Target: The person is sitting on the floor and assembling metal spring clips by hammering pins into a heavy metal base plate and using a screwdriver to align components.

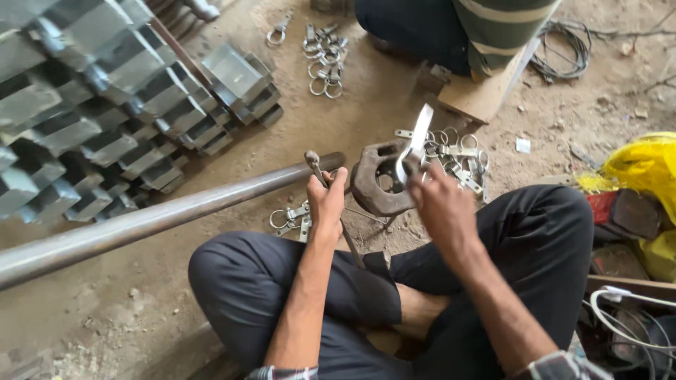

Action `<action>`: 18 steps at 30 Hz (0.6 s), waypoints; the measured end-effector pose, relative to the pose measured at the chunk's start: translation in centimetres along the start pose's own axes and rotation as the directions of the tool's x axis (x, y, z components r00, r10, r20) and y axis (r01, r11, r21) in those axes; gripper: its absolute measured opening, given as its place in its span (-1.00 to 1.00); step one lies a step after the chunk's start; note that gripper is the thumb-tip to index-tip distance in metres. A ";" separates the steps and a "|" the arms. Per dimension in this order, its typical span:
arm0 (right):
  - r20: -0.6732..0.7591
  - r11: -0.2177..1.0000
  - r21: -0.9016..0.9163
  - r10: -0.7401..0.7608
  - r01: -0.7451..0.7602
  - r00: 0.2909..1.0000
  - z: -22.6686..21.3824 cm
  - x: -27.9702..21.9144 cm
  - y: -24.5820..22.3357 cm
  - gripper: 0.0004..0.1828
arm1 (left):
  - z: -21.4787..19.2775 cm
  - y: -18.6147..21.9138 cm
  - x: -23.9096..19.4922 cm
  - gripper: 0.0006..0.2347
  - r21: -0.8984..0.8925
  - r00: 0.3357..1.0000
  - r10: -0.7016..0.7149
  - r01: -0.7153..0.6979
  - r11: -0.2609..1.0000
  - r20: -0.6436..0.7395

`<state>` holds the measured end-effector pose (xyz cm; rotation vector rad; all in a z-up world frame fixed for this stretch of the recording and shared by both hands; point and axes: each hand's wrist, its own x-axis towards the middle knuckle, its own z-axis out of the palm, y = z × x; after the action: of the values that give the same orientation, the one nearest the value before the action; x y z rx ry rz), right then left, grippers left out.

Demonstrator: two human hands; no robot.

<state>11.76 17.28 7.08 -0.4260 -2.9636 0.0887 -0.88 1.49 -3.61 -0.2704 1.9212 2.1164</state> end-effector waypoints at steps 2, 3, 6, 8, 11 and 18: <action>0.097 0.996 0.075 -0.048 0.041 0.994 1.5 -2.4 -1.4 -0.79 | -0.1 0.0 0.3 -0.74 -0.077 0.984 -0.169 0.165 0.983 -0.046; 0.049 0.987 0.154 -0.065 0.056 0.997 2.1 -3.2 -1.5 -0.80 | -0.1 -0.2 0.7 -0.73 -0.119 0.983 -0.181 0.175 0.977 -0.042; -0.002 0.945 0.318 -0.075 0.072 0.997 2.9 -4.7 -1.5 -0.80 | -0.1 -1.6 1.8 -0.74 -0.216 0.974 -0.224 0.213 0.953 -0.025; 0.073 0.937 0.348 -0.060 0.031 0.996 2.4 -4.5 -1.6 -0.77 | 0.0 -2.6 2.8 -0.76 -0.239 0.970 -0.243 0.231 0.943 -0.020; 0.077 0.938 0.347 -0.040 0.011 0.996 0.5 -4.6 -1.7 -0.66 | 1.5 -4.3 5.0 -0.80 -0.069 0.994 -0.071 0.066 0.995 -0.078; -0.015 0.681 0.721 -0.174 0.131 0.985 -5.9 -9.3 -5.2 -0.65 | 4.5 -3.7 11.2 -0.58 0.097 0.912 -0.333 0.364 0.926 -0.241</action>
<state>20.11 9.89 12.09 -0.0550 -2.6832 1.2151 -10.06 7.07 -10.15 -0.7874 1.9508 1.7699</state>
